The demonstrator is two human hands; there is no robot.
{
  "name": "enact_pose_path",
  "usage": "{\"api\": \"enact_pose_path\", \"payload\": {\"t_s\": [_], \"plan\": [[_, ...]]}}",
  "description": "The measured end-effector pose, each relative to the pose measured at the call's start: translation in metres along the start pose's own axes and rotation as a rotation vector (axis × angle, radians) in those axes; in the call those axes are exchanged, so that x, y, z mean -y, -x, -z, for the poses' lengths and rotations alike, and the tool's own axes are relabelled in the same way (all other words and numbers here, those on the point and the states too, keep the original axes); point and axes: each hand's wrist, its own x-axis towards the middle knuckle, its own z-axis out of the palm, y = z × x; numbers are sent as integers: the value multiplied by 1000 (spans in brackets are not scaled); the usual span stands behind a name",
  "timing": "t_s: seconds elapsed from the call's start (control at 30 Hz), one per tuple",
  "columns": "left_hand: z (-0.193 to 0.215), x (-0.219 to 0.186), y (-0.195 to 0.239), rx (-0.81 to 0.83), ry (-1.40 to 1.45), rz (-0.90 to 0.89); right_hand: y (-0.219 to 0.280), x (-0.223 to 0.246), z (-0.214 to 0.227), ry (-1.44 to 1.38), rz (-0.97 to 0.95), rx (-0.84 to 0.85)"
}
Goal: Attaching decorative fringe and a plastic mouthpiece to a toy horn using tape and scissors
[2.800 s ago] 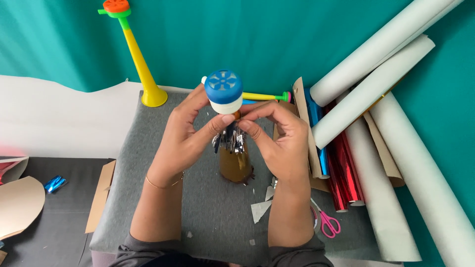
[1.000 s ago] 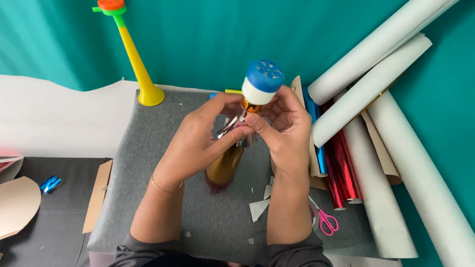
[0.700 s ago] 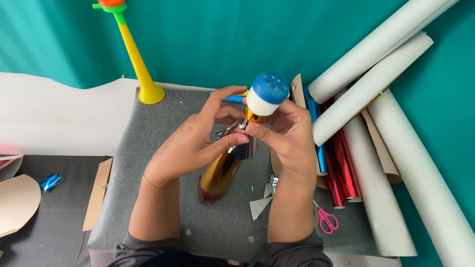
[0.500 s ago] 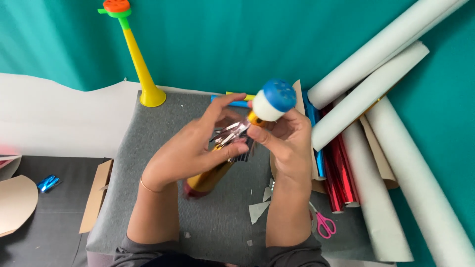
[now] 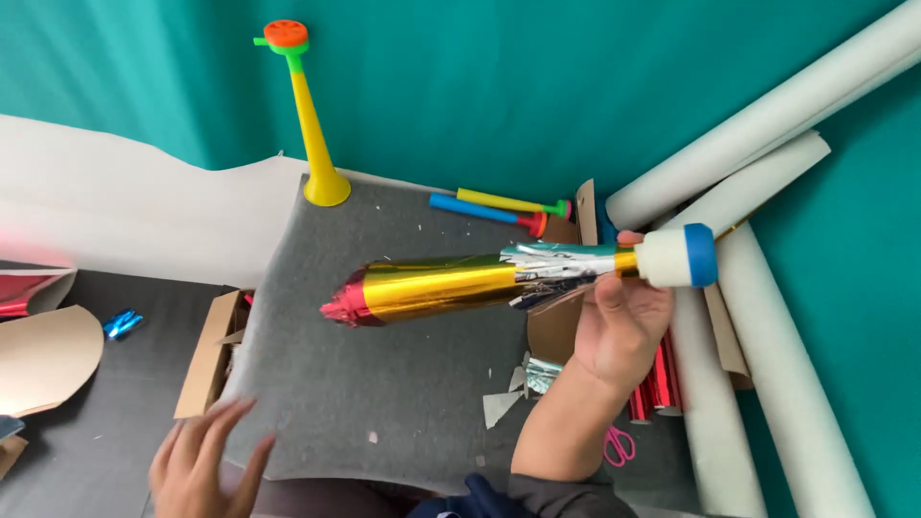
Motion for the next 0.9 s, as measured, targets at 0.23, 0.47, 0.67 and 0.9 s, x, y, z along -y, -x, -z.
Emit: {"api": "enact_pose_path", "payload": {"t_s": [0.23,0.47,0.67,0.9], "plan": [[21,-22,21,33,55,146,22,-21,-27,10,-106,-33],[8,-83,-65,-98,338,-454,53,-42,-8,-86,-337,-153],[-9,-135,-91,8,327,-712,86,-45,15,-71,-697,-508],[-55,-115,-83,17,118,-702,143,-82,46,-80,-809,-632]]}}
